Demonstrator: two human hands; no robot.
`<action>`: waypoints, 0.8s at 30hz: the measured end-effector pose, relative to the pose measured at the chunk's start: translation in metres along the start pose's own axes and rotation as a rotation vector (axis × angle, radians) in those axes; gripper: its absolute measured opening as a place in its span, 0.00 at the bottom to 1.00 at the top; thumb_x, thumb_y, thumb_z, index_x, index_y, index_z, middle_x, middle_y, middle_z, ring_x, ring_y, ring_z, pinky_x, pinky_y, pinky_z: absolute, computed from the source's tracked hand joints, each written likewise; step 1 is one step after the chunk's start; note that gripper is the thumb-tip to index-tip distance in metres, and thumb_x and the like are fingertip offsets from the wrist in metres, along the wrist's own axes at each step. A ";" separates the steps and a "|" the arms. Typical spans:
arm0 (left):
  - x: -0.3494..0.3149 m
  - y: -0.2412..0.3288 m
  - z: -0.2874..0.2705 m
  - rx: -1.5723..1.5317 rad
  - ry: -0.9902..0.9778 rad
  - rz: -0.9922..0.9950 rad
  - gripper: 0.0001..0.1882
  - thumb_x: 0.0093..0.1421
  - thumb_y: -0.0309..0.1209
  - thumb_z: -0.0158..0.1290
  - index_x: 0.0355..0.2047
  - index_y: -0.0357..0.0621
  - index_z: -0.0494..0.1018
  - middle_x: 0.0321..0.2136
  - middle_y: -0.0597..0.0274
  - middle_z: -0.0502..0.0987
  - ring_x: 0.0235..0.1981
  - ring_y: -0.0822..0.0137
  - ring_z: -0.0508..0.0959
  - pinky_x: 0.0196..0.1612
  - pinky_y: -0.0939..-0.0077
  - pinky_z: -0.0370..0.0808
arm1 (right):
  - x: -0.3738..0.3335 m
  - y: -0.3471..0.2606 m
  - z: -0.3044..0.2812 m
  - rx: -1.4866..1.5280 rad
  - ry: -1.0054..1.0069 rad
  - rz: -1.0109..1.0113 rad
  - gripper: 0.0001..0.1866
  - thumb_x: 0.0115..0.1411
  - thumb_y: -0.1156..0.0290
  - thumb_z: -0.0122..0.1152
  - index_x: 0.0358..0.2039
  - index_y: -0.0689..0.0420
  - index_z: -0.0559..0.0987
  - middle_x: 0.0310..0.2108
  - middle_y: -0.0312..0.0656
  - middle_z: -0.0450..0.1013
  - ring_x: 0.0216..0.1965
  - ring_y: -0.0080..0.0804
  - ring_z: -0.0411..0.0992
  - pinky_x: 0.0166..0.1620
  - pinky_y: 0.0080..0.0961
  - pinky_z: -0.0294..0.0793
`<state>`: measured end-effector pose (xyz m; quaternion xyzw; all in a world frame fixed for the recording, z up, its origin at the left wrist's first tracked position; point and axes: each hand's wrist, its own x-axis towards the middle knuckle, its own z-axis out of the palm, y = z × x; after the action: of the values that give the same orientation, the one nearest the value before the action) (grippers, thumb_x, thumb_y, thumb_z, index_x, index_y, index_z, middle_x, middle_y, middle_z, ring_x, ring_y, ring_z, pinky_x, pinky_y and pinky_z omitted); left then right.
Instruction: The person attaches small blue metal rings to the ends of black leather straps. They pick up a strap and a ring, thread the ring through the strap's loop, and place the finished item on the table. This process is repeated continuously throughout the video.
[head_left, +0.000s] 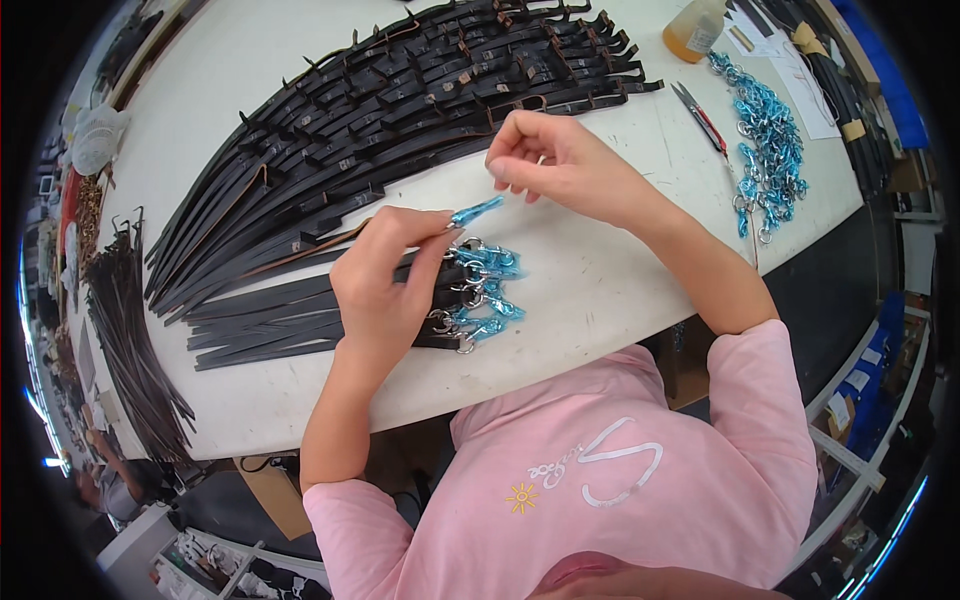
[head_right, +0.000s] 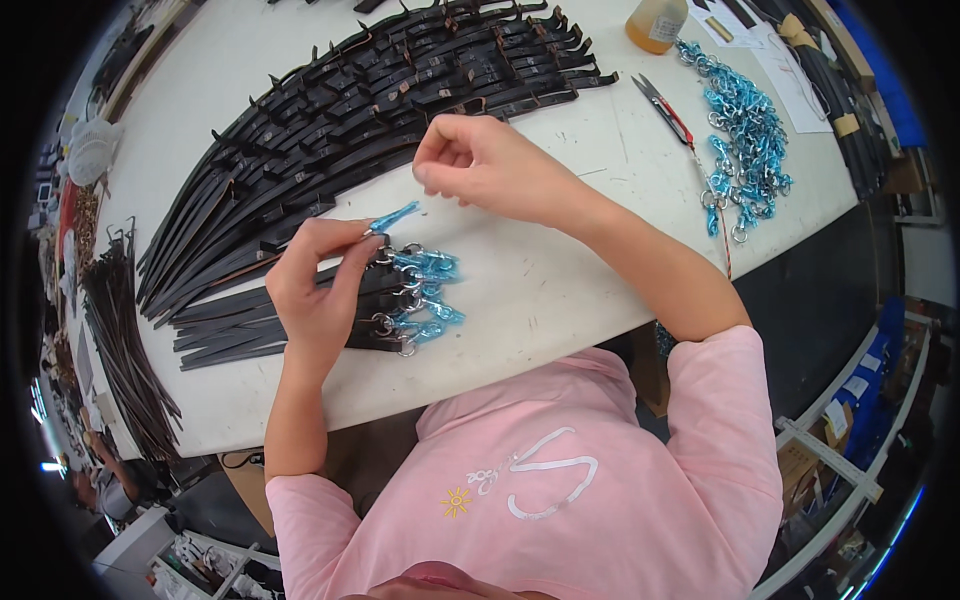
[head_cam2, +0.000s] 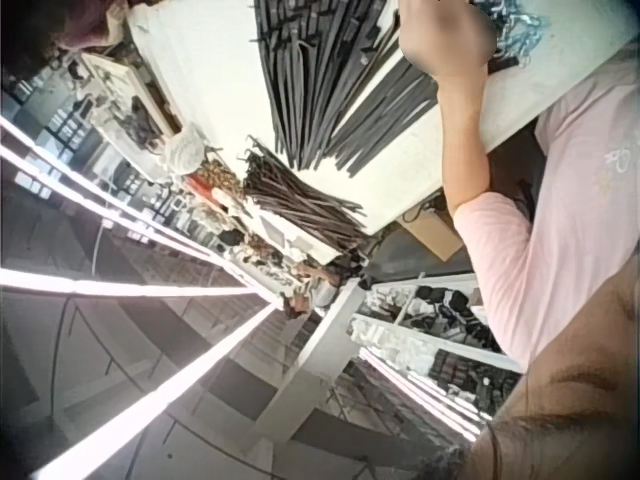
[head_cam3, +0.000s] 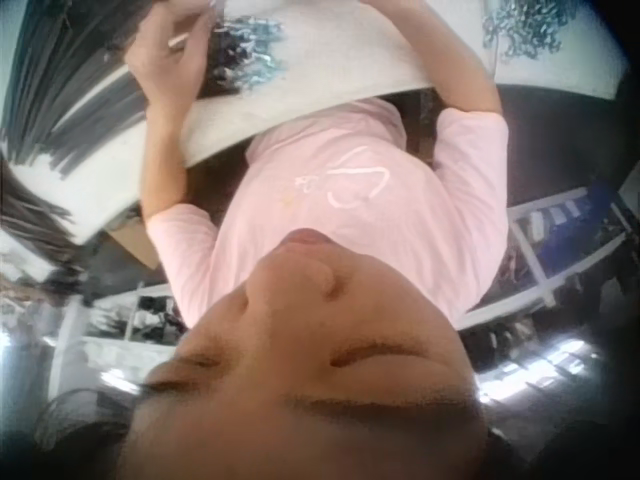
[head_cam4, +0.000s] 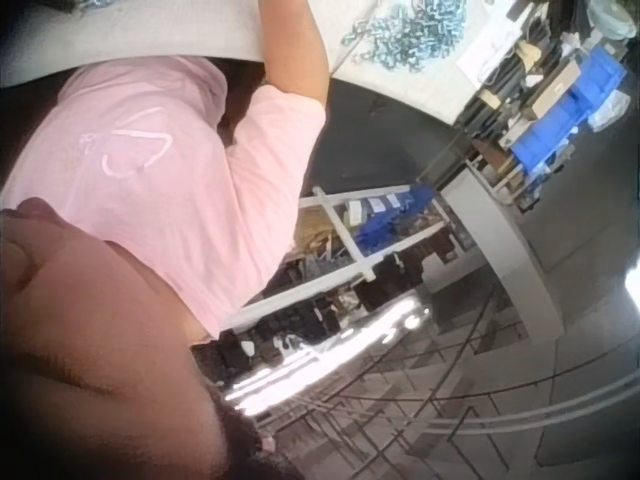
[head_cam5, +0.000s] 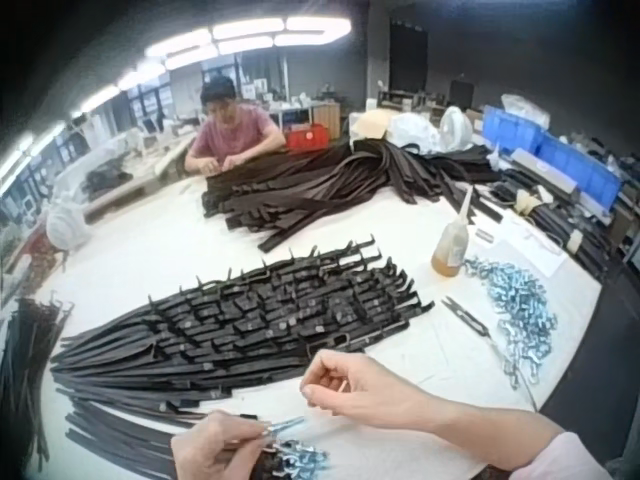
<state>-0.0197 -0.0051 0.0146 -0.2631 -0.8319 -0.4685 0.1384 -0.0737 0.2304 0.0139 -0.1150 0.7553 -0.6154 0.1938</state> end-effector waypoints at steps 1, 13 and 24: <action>-0.001 0.000 -0.003 -0.149 -0.004 -0.190 0.07 0.60 0.15 0.61 0.38 0.33 0.75 0.32 0.56 0.82 0.32 0.69 0.84 0.38 0.80 0.80 | -0.002 -0.001 -0.001 -0.161 0.088 -0.211 0.06 0.66 0.70 0.61 0.39 0.59 0.79 0.33 0.37 0.78 0.37 0.24 0.76 0.38 0.23 0.75; -0.003 -0.003 -0.002 -0.493 -0.137 -0.488 0.05 0.64 0.19 0.58 0.39 0.33 0.73 0.32 0.59 0.80 0.31 0.74 0.82 0.36 0.81 0.81 | -0.021 -0.011 0.021 -0.461 -0.289 -0.163 0.13 0.73 0.63 0.50 0.35 0.59 0.73 0.20 0.45 0.72 0.24 0.46 0.72 0.31 0.38 0.71; -0.002 0.006 -0.009 -0.480 -0.260 -0.536 0.07 0.64 0.23 0.60 0.40 0.32 0.75 0.32 0.60 0.81 0.30 0.76 0.82 0.35 0.83 0.80 | -0.023 -0.013 0.032 -0.049 -0.290 0.030 0.18 0.75 0.62 0.46 0.30 0.59 0.74 0.18 0.35 0.69 0.21 0.24 0.67 0.27 0.26 0.68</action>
<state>-0.0143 -0.0109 0.0226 -0.1186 -0.7484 -0.6324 -0.1612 -0.0397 0.2087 0.0252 -0.1965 0.7358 -0.5707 0.3072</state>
